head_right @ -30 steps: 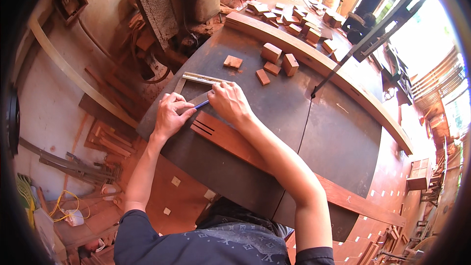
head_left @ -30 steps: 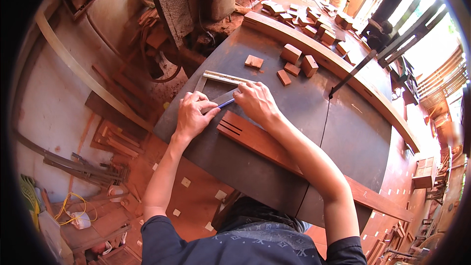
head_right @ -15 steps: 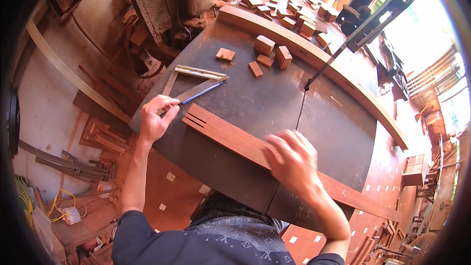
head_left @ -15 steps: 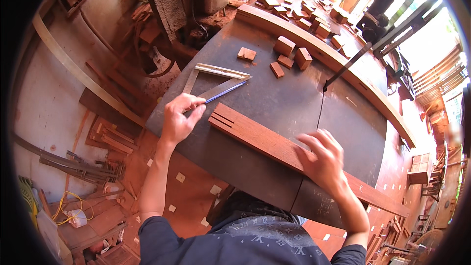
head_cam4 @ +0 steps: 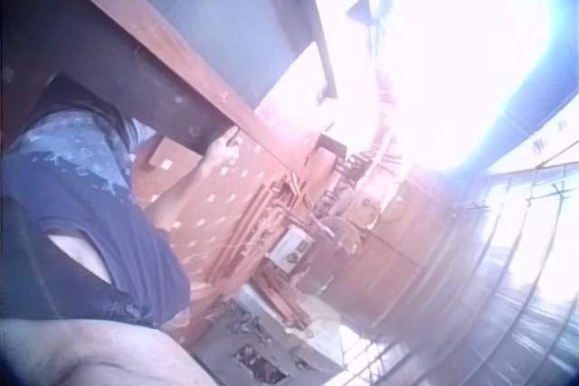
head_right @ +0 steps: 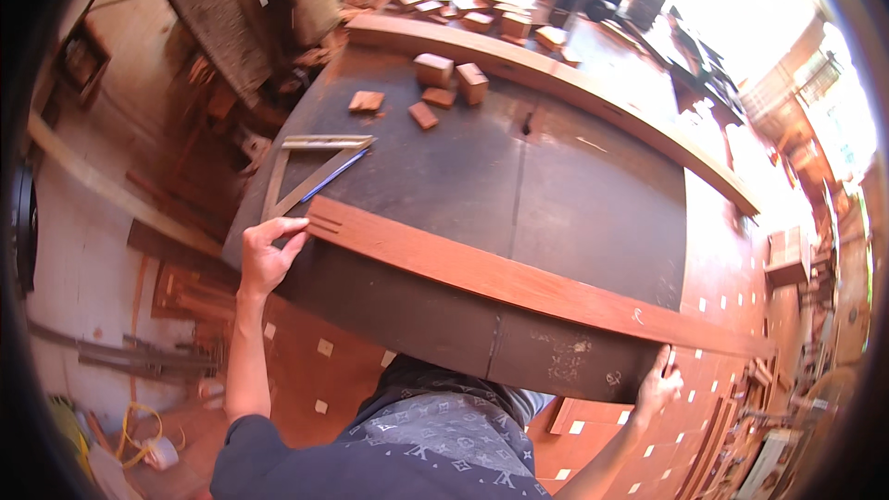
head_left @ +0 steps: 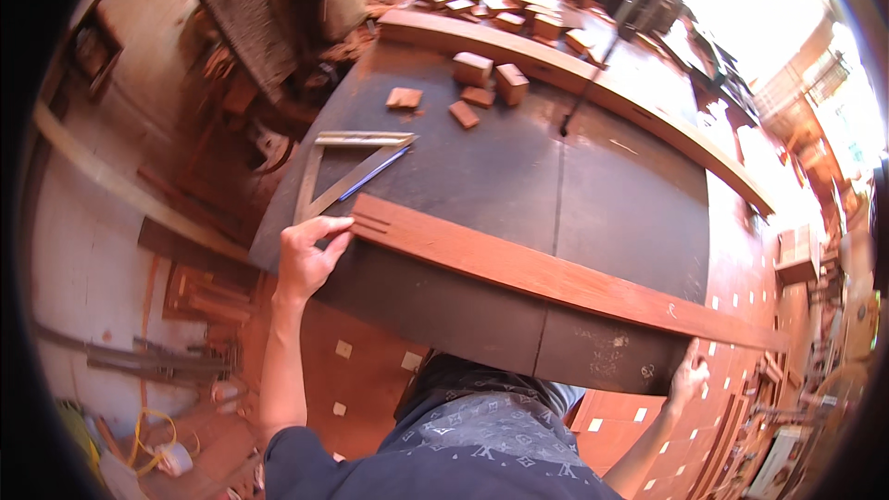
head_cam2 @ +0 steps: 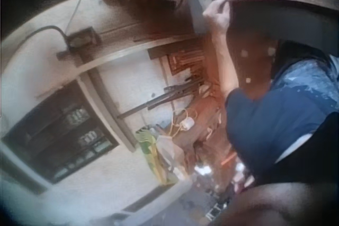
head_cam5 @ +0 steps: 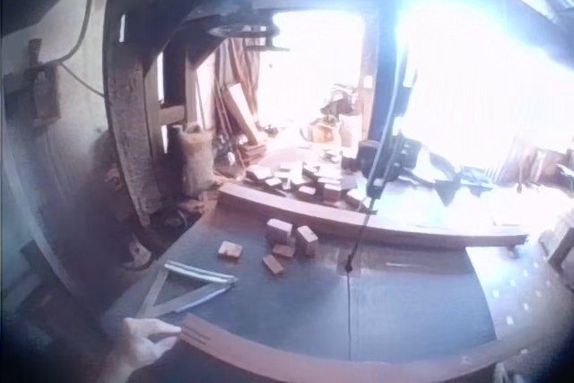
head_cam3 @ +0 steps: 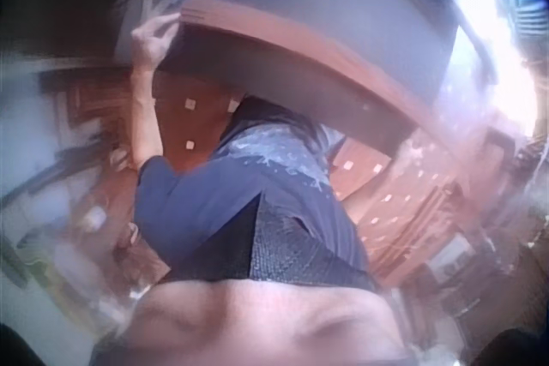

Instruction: The person measures and marks a wooden plank with a set square and pencil, then cuts it using a band saw. The person repeats this process for multiple planks, stacking the cut pieces on the floor.

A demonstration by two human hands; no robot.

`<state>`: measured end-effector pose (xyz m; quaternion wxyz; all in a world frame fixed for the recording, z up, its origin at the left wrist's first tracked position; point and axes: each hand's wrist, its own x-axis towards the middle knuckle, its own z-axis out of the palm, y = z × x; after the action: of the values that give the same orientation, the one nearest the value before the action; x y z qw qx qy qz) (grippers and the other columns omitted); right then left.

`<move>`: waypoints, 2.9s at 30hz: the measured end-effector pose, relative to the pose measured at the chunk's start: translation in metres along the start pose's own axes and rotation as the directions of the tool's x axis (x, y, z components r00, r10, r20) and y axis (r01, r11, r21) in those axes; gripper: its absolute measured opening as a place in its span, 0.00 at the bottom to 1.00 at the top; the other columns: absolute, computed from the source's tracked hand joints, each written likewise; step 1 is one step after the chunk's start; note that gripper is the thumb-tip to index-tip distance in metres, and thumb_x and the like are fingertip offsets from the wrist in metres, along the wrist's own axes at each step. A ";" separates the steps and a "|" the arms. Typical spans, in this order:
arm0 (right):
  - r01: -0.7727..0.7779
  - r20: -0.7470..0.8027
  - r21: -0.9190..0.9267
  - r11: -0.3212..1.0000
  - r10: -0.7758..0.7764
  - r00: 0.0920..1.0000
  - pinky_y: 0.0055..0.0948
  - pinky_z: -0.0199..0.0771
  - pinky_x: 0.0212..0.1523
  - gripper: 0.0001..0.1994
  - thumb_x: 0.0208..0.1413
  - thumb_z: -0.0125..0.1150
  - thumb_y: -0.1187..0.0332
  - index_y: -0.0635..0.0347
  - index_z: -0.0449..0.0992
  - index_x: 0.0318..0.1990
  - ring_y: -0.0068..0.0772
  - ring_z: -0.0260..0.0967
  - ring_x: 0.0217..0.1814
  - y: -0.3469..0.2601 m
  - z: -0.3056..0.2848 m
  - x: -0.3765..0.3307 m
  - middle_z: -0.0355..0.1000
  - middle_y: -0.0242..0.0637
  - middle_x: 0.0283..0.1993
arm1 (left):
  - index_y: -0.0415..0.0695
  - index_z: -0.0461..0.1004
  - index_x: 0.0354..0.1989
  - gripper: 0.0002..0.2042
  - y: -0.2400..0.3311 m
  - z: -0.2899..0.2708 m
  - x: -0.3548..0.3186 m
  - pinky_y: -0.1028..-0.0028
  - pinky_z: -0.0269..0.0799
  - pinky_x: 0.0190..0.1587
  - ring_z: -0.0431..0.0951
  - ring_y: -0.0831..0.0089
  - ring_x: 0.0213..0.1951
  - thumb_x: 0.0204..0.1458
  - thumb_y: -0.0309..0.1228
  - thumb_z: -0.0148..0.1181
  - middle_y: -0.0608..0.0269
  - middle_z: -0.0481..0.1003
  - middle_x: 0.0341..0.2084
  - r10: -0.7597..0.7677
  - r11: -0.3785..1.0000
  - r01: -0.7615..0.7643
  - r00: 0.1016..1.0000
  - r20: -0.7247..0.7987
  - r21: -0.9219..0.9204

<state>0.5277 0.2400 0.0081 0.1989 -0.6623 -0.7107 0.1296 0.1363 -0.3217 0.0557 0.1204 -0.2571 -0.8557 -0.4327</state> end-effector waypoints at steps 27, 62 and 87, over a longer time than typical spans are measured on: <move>-0.371 0.409 0.843 0.389 -0.017 0.912 0.48 0.91 0.42 0.30 0.61 0.72 0.48 0.66 0.77 0.57 0.45 0.82 0.44 -0.111 0.090 0.263 0.78 0.46 0.50 | 0.36 0.80 0.31 0.06 0.067 0.190 0.119 0.63 0.66 0.26 0.72 0.54 0.21 0.54 0.22 0.74 0.47 0.73 0.22 0.189 0.977 -0.184 0.981 0.036 -0.110; -0.354 0.355 0.934 0.036 -0.037 0.934 0.52 0.75 0.65 0.28 0.64 0.62 0.51 0.61 0.71 0.64 0.44 0.73 0.65 -0.183 0.153 0.274 0.74 0.44 0.62 | 0.35 0.84 0.40 0.04 0.052 0.269 0.170 0.77 0.80 0.30 0.84 0.79 0.27 0.59 0.21 0.70 0.61 0.86 0.30 0.036 0.947 -0.014 0.998 0.061 -0.320; -0.291 0.289 0.957 0.003 -0.126 0.949 0.50 0.79 0.60 0.22 0.64 0.63 0.58 0.56 0.73 0.61 0.40 0.74 0.63 -0.165 0.163 0.287 0.75 0.39 0.59 | 0.33 0.83 0.40 0.03 0.053 0.275 0.173 0.77 0.79 0.29 0.84 0.78 0.27 0.58 0.16 0.68 0.59 0.86 0.31 -0.001 0.905 0.027 0.998 0.061 -0.424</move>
<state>0.2941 0.5230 -0.0304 0.4905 -0.3417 -0.3909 0.6999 0.0247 -0.0171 0.0018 0.0332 -0.2837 -0.7461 -0.6014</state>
